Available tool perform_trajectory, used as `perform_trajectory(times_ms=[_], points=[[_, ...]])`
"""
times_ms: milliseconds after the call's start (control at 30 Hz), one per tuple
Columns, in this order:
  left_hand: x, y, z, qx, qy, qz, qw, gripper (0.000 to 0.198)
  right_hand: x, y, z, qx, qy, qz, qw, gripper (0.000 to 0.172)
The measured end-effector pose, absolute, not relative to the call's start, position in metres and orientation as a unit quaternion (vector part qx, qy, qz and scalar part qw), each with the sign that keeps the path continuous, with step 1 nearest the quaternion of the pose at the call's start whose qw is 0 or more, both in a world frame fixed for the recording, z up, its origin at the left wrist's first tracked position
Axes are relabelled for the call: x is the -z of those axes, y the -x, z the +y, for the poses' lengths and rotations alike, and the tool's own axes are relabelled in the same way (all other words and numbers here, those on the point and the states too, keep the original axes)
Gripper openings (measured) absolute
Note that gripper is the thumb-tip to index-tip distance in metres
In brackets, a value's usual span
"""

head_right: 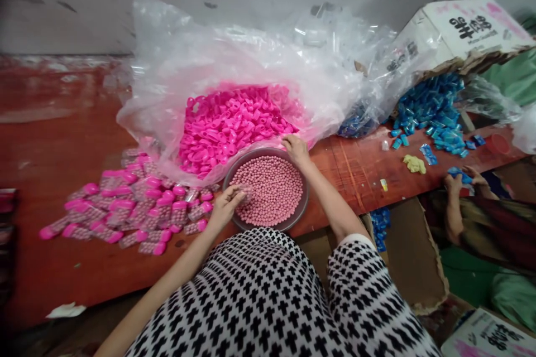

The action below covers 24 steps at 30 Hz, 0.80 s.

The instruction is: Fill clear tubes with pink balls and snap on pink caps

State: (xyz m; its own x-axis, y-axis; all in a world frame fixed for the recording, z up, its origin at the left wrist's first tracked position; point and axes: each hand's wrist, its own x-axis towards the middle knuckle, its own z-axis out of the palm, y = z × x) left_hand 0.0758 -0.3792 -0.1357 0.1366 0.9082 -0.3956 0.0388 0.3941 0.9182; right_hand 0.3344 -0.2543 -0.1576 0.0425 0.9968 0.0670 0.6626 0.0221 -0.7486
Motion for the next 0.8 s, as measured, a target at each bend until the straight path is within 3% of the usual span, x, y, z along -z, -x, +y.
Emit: perform_trajectory(times_ms=[333,467,633,800], points=[[0.134,-0.07,-0.383,-0.362,-0.384,0.607,0.595,0.05,0.157,-0.302,-0.181,-0.198,0.66,-0.647,0.328,0.024],[0.135,-0.072,-0.382,-0.348,-0.406,0.606,0.589,0.048,0.163,-0.289,-0.174,-0.186,0.701,-0.625,0.287,0.04],[0.132,-0.075,-0.381,-0.345,-0.416,0.596,0.594,0.048,0.171,-0.288,-0.162,-0.192,0.652,-0.672,0.295,0.028],[0.13,-0.075,-0.38,-0.381,-0.37,0.584,0.614,0.05,0.163,-0.295,-0.163,-0.234,0.607,-0.648,0.395,0.022]])
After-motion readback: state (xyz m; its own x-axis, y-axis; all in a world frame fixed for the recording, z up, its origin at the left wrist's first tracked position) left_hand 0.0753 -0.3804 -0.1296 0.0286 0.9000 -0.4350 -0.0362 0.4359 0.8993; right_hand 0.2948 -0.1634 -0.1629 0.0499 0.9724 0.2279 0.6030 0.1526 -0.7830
